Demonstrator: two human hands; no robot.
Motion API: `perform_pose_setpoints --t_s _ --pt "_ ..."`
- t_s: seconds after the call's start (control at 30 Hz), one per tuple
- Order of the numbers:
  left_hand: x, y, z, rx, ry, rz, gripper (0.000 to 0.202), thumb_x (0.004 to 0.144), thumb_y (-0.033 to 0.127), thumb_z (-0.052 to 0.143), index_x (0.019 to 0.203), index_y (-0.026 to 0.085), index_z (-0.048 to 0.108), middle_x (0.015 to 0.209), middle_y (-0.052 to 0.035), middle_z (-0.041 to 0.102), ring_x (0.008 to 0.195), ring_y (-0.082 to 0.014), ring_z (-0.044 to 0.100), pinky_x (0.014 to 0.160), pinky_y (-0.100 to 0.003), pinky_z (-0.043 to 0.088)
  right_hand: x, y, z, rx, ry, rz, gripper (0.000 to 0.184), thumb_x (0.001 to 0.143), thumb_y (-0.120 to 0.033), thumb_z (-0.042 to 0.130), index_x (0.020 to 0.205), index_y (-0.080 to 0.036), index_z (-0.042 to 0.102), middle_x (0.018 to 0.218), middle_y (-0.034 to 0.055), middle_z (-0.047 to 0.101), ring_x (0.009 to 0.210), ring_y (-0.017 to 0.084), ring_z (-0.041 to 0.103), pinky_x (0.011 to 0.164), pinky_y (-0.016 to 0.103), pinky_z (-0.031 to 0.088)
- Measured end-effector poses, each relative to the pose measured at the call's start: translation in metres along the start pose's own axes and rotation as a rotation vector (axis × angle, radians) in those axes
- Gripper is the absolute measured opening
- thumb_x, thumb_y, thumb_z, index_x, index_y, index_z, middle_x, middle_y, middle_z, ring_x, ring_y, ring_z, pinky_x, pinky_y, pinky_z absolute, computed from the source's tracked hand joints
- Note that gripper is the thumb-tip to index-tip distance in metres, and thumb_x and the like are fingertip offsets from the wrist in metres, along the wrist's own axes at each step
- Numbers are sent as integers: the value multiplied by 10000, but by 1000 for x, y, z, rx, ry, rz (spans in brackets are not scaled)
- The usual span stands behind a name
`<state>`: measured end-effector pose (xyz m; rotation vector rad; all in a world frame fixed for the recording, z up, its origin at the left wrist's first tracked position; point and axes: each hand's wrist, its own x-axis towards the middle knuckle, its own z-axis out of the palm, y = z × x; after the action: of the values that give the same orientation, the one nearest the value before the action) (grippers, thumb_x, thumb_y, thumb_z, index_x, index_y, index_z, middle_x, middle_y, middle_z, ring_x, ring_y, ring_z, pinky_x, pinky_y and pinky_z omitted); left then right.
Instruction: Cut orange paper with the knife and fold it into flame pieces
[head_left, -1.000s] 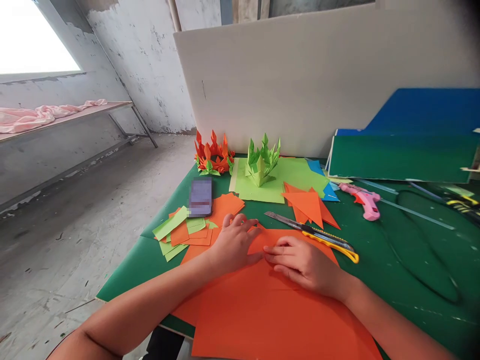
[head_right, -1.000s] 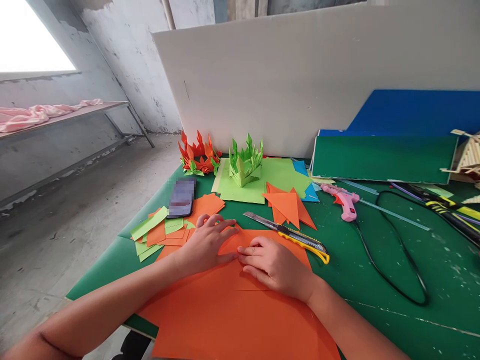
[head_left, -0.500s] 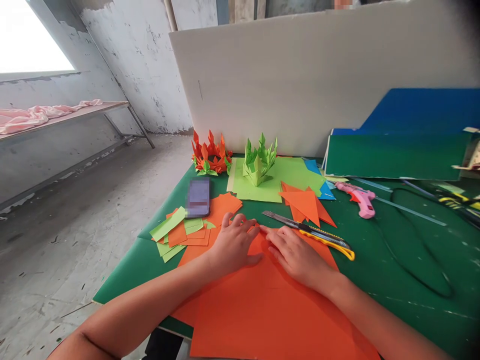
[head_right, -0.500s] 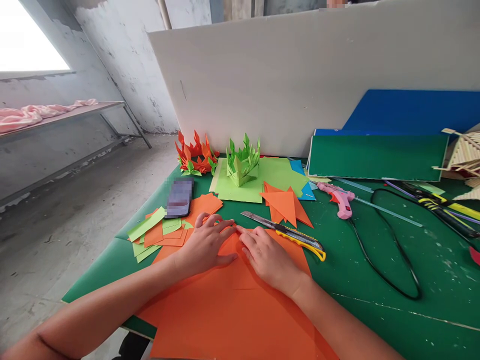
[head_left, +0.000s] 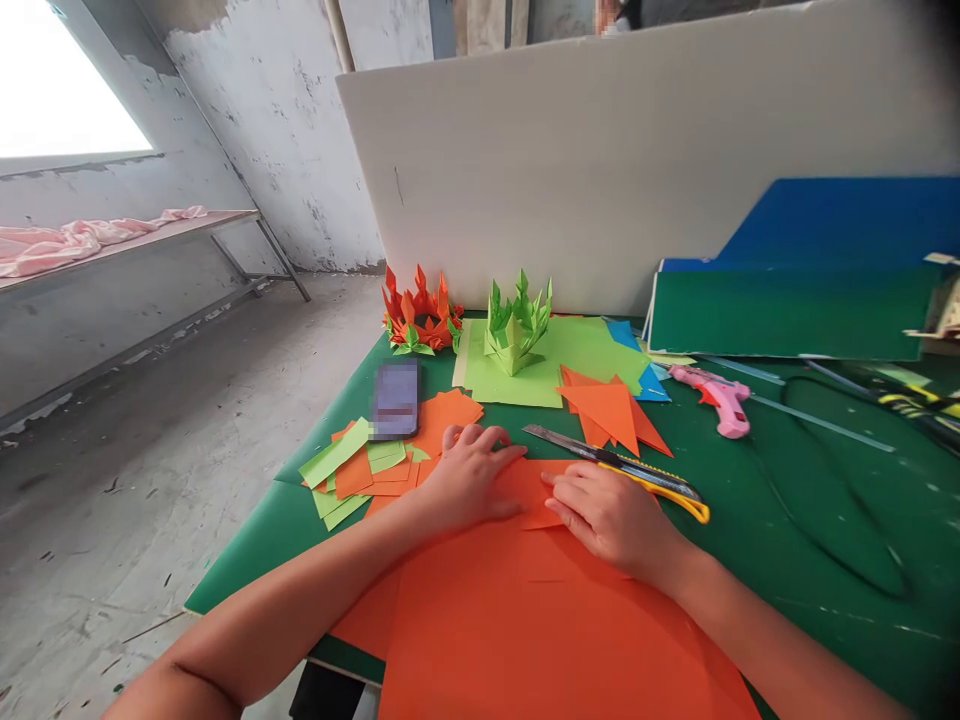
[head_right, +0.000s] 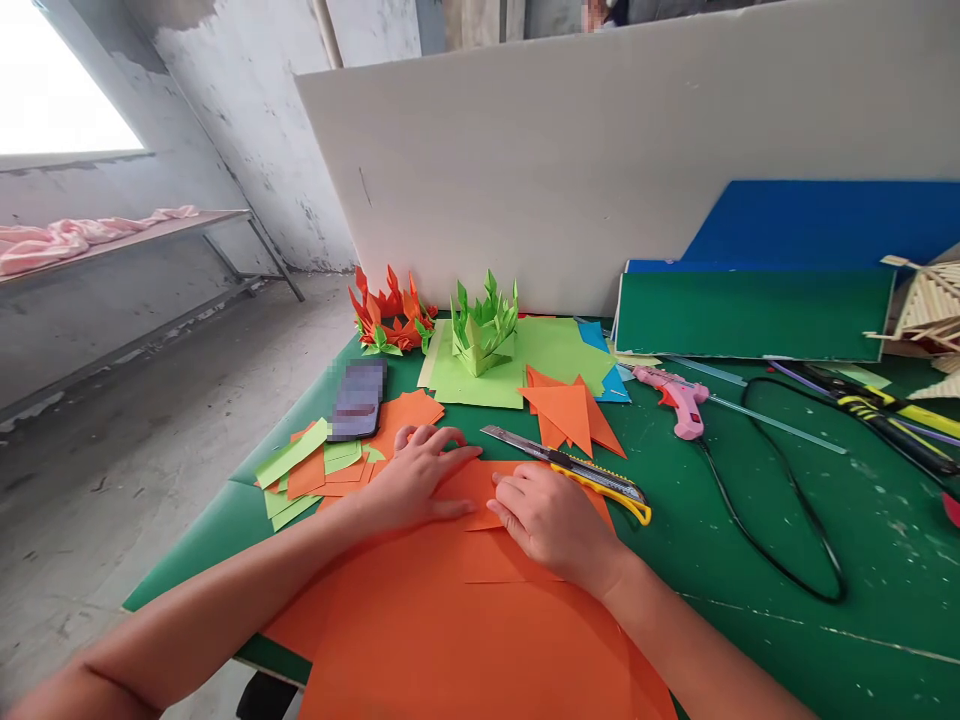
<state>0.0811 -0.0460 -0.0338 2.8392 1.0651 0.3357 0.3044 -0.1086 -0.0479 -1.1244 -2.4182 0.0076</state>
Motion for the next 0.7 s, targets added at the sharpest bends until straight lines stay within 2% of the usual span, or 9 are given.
perform_pose_setpoints --t_s 0.13,0.27,0.37,0.5,0.7 --pt "9 -5 10 -41 67 -35 237 929 430 559 1049 244 643 1128 -53 622 1021 -250 499 899 -413 301 0 0 1 -26 4 -13 264 999 -219 418 893 -177 656 873 90 722 870 235 640 740 342 513" --pt "12 -3 17 -140 144 -37 102 927 293 554 935 207 609 950 -26 669 963 -216 531 867 -380 304 0 1 3 17 37 -6 252 995 -215 427 896 -178 656 937 92 729 915 240 640 780 359 523" --pt "13 0 16 -226 166 -69 99 874 303 628 910 210 617 824 6 682 896 -201 564 858 -373 300 0 2 4 41 51 10 251 988 -214 442 850 -183 648 923 85 728 899 233 639 784 361 526" --pt "15 2 14 -308 137 -137 119 849 335 657 855 216 658 718 17 670 809 -191 584 847 -369 307 1 1 5 3 47 -24 247 990 -219 441 905 -178 670 935 93 735 915 240 638 799 373 524" --pt "15 0 16 -375 138 -171 75 858 236 637 796 221 676 741 26 698 793 -172 599 871 -361 317 1 0 6 24 55 -36 256 994 -223 437 955 -166 683 1004 93 741 933 242 631 789 371 523"
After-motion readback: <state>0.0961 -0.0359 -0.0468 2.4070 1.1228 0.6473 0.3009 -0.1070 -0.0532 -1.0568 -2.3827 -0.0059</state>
